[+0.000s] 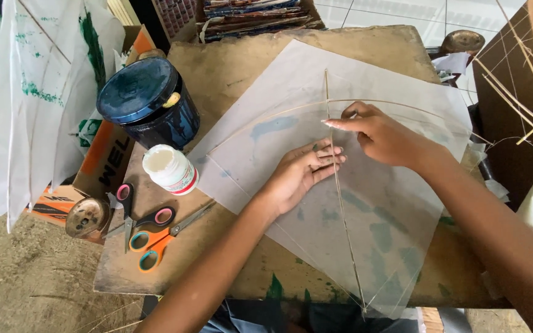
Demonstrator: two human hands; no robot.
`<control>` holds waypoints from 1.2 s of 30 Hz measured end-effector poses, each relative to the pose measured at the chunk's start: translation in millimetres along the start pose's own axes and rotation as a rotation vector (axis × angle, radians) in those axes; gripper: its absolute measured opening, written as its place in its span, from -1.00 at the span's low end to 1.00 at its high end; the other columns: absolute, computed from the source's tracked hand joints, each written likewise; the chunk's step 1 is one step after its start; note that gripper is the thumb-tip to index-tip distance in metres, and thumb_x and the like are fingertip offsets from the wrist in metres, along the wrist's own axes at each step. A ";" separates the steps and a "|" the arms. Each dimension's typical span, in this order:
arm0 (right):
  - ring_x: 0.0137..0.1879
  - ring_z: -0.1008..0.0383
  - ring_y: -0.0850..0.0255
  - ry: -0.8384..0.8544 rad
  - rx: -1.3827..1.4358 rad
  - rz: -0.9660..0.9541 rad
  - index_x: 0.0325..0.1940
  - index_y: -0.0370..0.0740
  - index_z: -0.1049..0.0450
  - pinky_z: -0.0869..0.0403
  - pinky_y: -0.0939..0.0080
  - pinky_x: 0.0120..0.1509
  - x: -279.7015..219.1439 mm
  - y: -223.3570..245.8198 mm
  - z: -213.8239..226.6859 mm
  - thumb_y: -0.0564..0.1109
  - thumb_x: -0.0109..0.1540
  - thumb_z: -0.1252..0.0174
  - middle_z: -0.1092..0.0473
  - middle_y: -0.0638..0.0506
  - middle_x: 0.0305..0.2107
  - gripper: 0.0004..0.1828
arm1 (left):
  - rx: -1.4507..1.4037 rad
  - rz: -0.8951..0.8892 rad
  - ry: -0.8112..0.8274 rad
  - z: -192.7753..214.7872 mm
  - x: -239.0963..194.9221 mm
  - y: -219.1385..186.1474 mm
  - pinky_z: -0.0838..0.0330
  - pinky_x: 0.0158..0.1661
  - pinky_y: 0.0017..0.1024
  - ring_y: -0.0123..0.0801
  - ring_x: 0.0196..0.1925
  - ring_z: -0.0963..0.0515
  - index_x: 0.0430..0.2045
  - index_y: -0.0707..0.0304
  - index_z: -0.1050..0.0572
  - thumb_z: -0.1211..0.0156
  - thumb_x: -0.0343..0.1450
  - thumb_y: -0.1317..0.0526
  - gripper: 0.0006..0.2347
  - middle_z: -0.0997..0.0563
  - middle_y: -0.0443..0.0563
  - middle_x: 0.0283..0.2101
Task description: Assembling a kite by gluing bamboo sticks onto a paper template
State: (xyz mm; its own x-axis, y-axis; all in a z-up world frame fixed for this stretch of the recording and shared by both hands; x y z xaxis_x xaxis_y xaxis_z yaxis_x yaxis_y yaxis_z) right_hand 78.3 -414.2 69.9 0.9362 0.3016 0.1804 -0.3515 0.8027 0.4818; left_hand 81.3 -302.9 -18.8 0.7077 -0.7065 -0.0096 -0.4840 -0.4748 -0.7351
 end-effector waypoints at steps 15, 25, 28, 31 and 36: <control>0.01 -0.44 -0.03 -0.087 0.002 0.041 0.39 0.00 -0.43 -0.44 0.03 0.01 -10.3 -3.8 -0.4 -0.47 0.22 0.10 -0.32 -0.12 0.04 -0.29 | 0.017 0.000 0.029 2.2 1.3 1.6 -0.30 0.35 0.00 0.08 0.30 -0.46 0.37 0.61 -0.15 0.05 0.38 0.41 -0.43 -0.47 0.46 0.21; -0.05 -0.46 0.06 -0.098 0.285 0.030 0.23 -0.10 -0.53 -0.41 0.08 -0.02 -14.9 13.0 18.8 -0.48 0.23 0.18 -0.38 -0.14 -0.01 -0.38 | 0.026 0.007 0.031 2.4 1.5 2.0 -0.32 0.34 -0.04 0.04 0.29 -0.48 0.36 0.63 -0.16 0.06 0.38 0.40 -0.44 -0.48 0.44 0.22; 0.04 -0.48 0.04 -0.169 0.305 0.002 0.27 -0.10 -0.50 -0.40 0.13 -0.02 -15.8 11.1 24.9 -0.45 0.28 0.12 -0.35 -0.15 0.05 -0.44 | 0.028 0.006 0.032 2.3 1.4 1.3 -0.32 0.34 -0.02 0.07 0.30 -0.47 0.36 0.65 -0.16 0.07 0.39 0.40 -0.44 -0.46 0.47 0.24; 0.06 -0.46 0.05 -0.210 0.318 -0.005 0.30 -0.09 -0.47 -0.40 0.13 -0.01 -18.2 11.5 27.6 -0.39 0.29 0.07 -0.34 -0.13 0.09 -0.47 | 0.014 -0.009 0.015 2.3 2.1 1.3 -0.32 0.33 0.03 0.11 0.28 -0.48 0.30 0.66 -0.25 0.05 0.40 0.41 -0.50 -0.47 0.51 0.21; 0.00 -0.46 -0.02 -0.217 0.197 0.028 0.32 -0.15 -0.46 -0.41 0.03 0.02 -23.1 6.2 19.2 -0.48 0.24 0.14 -0.35 -0.20 0.07 -0.38 | 0.012 -0.022 0.010 0.6 0.4 -0.6 -0.31 0.34 0.03 0.07 0.26 -0.49 0.36 0.68 -0.11 0.05 0.38 0.41 -0.43 -0.50 0.46 0.19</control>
State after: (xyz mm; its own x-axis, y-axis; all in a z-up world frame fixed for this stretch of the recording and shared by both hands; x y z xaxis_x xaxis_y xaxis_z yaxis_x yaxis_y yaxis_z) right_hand 54.5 -426.1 85.2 0.9116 0.1881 0.3654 -0.3905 0.6737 0.6273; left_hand 82.2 -302.6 -18.7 0.7128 -0.7013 0.0130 -0.4622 -0.4835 -0.7434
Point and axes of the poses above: each hand's wrist, its own x-axis towards the middle knuckle, its own z-axis out of the back of the hand, y = z × x, the point moved 10 cm from there along x, towards the middle knuckle
